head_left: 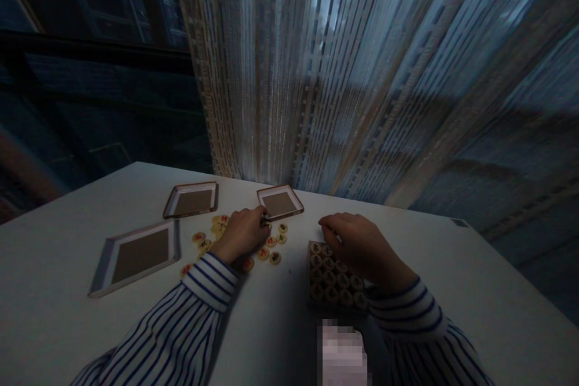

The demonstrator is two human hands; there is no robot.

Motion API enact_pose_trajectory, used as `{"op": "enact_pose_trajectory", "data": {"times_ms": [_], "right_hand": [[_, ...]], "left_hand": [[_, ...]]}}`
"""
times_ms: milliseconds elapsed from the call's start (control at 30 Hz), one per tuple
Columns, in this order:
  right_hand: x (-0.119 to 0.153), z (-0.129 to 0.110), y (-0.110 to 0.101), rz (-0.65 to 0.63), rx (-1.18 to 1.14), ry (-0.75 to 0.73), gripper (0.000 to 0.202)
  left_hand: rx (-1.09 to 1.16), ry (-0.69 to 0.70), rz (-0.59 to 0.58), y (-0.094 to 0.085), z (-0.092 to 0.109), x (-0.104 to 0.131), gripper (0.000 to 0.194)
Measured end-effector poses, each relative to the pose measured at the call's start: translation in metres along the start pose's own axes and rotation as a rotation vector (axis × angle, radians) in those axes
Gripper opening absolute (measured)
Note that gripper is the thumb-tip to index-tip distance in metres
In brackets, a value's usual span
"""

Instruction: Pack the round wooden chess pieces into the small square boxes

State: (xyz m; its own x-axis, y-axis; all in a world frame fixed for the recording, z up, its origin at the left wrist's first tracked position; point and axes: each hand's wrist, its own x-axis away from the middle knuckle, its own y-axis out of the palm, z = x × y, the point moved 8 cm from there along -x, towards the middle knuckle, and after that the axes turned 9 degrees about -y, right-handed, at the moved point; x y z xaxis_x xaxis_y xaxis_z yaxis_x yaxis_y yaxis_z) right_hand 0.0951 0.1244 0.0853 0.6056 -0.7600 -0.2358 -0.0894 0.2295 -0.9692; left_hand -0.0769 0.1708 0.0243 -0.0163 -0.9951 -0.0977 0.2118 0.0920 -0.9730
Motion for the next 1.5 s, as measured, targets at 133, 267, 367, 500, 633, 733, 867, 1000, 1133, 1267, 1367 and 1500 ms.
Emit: {"op": "enact_pose_trajectory", "data": {"times_ms": [133, 267, 367, 500, 633, 733, 867, 1000, 1133, 1267, 1367, 1500], "right_hand": [[0.0, 0.001, 0.001, -0.016, 0.004, 0.002, 0.025], [0.001, 0.001, 0.003, -0.017, 0.009, 0.001, 0.025], [0.001, 0.0, 0.004, -0.018, 0.009, 0.002, 0.024], [0.001, 0.0, 0.003, -0.018, -0.006, -0.004, 0.024], [0.002, -0.001, 0.001, 0.053, -0.078, -0.009, 0.022], [0.003, -0.003, -0.006, 0.182, -0.234, -0.035, 0.021], [0.005, 0.0, -0.012, 0.31, -0.52, 0.001, 0.02], [0.006, 0.005, -0.011, 0.348, -0.761, 0.077, 0.019], [0.006, 0.009, -0.007, 0.366, -0.9, 0.121, 0.018], [0.006, 0.011, -0.005, 0.375, -0.932, 0.126, 0.017], [0.006, 0.012, -0.006, 0.386, -0.93, 0.13, 0.016], [0.007, 0.013, -0.008, 0.394, -0.929, 0.145, 0.016]], "left_hand": [[0.086, 0.019, 0.015, -0.008, 0.0, -0.002, 0.036], [0.186, 0.054, 0.052, -0.018, 0.008, 0.001, 0.036], [0.295, 0.113, 0.096, -0.03, 0.02, 0.006, 0.032], [0.457, 0.26, 0.121, -0.046, 0.04, 0.017, 0.025], [0.594, 0.305, 0.141, -0.057, 0.051, 0.024, 0.025], [0.641, 0.338, 0.142, -0.061, 0.058, 0.029, 0.024], [0.709, 0.415, 0.138, -0.065, 0.067, 0.035, 0.024], [0.73, 0.442, 0.124, -0.064, 0.072, 0.038, 0.024], [0.744, 0.445, 0.103, -0.061, 0.073, 0.039, 0.026], [0.77, 0.441, 0.064, -0.06, 0.074, 0.039, 0.028], [0.802, 0.442, 0.054, -0.062, 0.076, 0.039, 0.029], [0.857, 0.428, 0.02, -0.059, 0.076, 0.039, 0.03]]}}
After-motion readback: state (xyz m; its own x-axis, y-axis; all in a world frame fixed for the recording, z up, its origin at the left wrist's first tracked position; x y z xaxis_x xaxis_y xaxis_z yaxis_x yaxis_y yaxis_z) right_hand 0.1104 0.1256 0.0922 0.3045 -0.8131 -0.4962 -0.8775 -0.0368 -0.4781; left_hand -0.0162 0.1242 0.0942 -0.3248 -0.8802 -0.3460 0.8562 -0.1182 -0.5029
